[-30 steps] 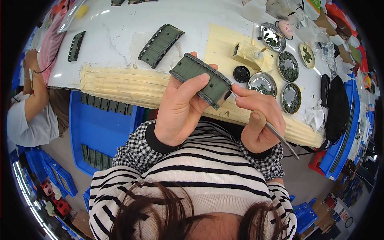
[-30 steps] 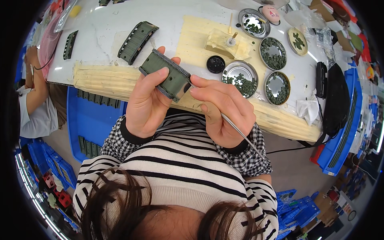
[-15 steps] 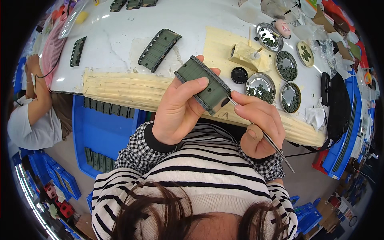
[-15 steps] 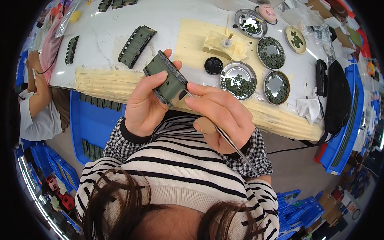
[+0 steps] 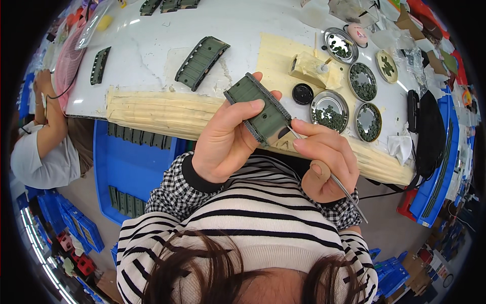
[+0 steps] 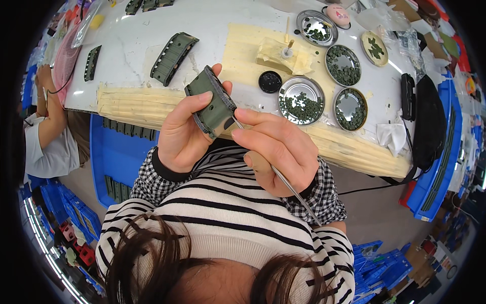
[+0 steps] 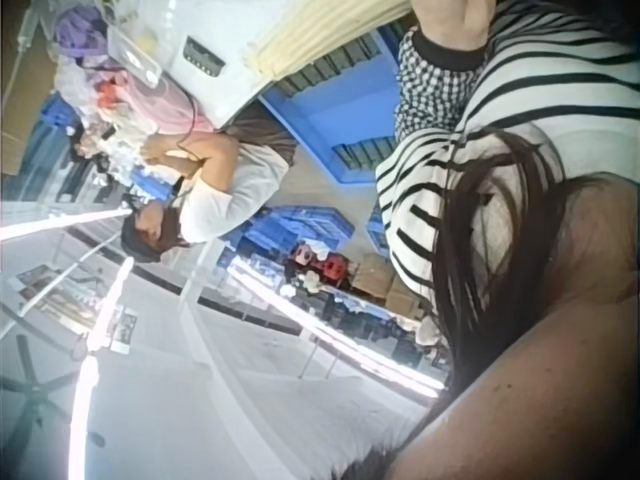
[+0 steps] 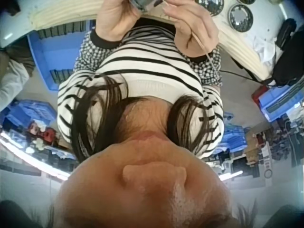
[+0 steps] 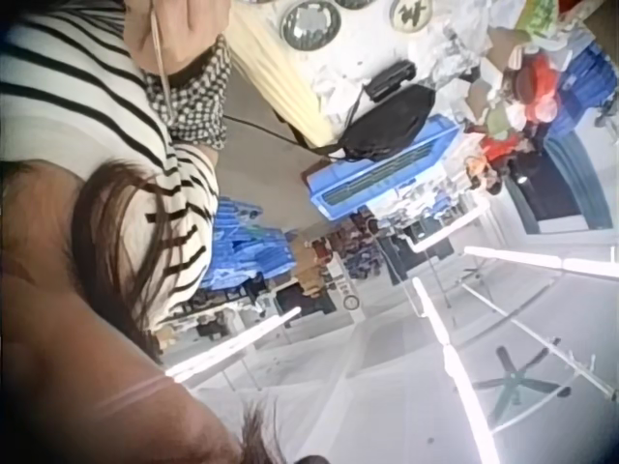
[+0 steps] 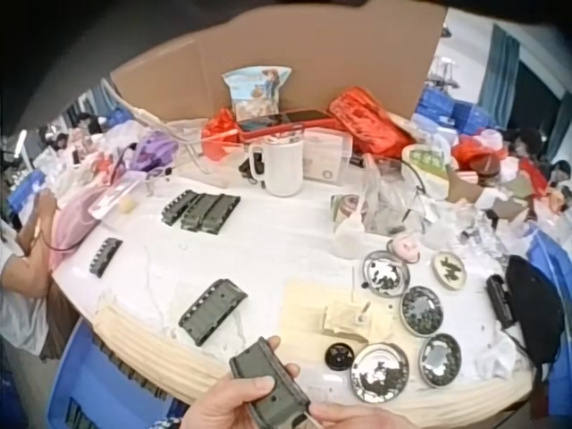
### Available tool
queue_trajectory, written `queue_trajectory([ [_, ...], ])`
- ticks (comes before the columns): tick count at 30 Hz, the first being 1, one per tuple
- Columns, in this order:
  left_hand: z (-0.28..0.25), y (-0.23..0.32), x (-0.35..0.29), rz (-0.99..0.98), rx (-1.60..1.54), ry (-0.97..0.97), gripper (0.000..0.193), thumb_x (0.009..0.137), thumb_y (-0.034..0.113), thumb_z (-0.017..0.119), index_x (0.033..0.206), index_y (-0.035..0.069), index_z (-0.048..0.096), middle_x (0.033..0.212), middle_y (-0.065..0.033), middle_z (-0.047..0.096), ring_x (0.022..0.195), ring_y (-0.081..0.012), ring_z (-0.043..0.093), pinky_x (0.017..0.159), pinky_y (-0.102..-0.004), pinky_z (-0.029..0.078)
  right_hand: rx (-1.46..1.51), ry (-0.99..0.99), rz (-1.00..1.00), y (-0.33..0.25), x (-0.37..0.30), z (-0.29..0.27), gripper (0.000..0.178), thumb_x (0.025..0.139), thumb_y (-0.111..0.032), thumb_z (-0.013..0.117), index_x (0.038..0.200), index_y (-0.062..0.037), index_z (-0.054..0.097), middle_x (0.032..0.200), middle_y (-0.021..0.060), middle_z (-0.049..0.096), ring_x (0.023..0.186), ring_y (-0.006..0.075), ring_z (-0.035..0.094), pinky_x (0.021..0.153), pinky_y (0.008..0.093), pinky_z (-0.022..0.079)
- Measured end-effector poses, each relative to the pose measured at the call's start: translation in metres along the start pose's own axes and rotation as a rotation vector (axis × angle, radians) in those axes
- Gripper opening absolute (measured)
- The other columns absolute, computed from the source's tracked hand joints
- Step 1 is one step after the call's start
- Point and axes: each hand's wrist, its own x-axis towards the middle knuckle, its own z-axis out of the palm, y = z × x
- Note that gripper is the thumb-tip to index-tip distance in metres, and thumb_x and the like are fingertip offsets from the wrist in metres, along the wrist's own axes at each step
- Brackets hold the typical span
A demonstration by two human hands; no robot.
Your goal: Assembling small components onto a green toy base using tweezers.
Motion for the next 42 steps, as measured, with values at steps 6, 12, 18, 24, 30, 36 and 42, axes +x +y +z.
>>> queue_trajectory([
  [6,0.001,0.000,0.001,0.013,0.040,-0.013,0.051,0.092,0.005,0.050,0.141,0.005,0.035,0.126,-0.0120,0.053,0.117,-0.0192,0.054,0.095,-0.0354,0.052,0.001,0.037,-0.024,0.004,-0.002,0.003,0.023,0.087,-0.003,0.060,0.109,0.0042,0.062,0.108,0.0223,0.064,0.096,0.0311,0.066,0.081,0.0358,0.056],
  [12,0.002,-0.008,0.002,0.062,0.004,0.006,0.053,0.092,0.007,0.054,0.140,0.011,0.033,0.126,-0.0132,0.053,0.111,-0.0201,0.057,0.094,-0.0377,0.051,-0.011,0.088,-0.025,0.008,-0.007,0.008,0.021,0.094,-0.008,0.054,0.109,0.0048,0.060,0.108,0.0242,0.063,0.097,0.0322,0.066,0.080,0.0355,0.056],
  [18,0.001,-0.013,0.002,0.085,-0.035,0.020,0.054,0.092,0.006,0.056,0.140,0.012,0.032,0.127,-0.0138,0.051,0.112,-0.0210,0.056,0.094,-0.0389,0.050,-0.053,0.121,-0.017,0.009,-0.009,0.013,0.020,0.094,-0.008,0.053,0.108,0.0048,0.060,0.108,0.0244,0.064,0.096,0.0329,0.067,0.079,0.0347,0.056],
  [24,0.002,-0.014,0.003,0.073,-0.039,0.015,0.054,0.092,0.006,0.055,0.140,0.011,0.031,0.127,-0.0136,0.051,0.112,-0.0210,0.056,0.094,-0.0393,0.051,-0.050,0.155,-0.054,0.013,-0.010,0.014,0.022,0.095,-0.010,0.053,0.108,0.0064,0.060,0.106,0.0241,0.064,0.095,0.0341,0.067,0.078,0.0348,0.057],
  [30,0.003,-0.012,0.002,0.054,-0.024,0.002,0.054,0.093,0.006,0.055,0.140,0.011,0.031,0.127,-0.0135,0.051,0.111,-0.0211,0.057,0.093,-0.0388,0.052,0.004,0.135,-0.080,0.012,-0.009,0.010,0.027,0.096,-0.016,0.054,0.109,0.0074,0.059,0.102,0.0221,0.064,0.097,0.0351,0.066,0.079,0.0360,0.057],
  [36,0.003,-0.013,0.003,0.072,-0.026,0.007,0.054,0.093,0.005,0.055,0.140,0.012,0.031,0.127,-0.0135,0.051,0.111,-0.0214,0.057,0.093,-0.0395,0.052,-0.045,0.099,-0.053,0.009,-0.008,0.007,0.025,0.096,-0.014,0.054,0.110,0.0066,0.059,0.103,0.0218,0.064,0.099,0.0350,0.066,0.080,0.0359,0.057],
  [42,0.004,-0.016,0.002,0.101,-0.034,0.018,0.054,0.093,0.005,0.055,0.140,0.014,0.032,0.127,-0.0134,0.051,0.111,-0.0216,0.057,0.093,-0.0398,0.052,-0.075,0.117,-0.054,0.010,-0.008,0.009,0.023,0.095,-0.010,0.053,0.110,0.0063,0.059,0.106,0.0239,0.064,0.099,0.0346,0.066,0.080,0.0357,0.057],
])
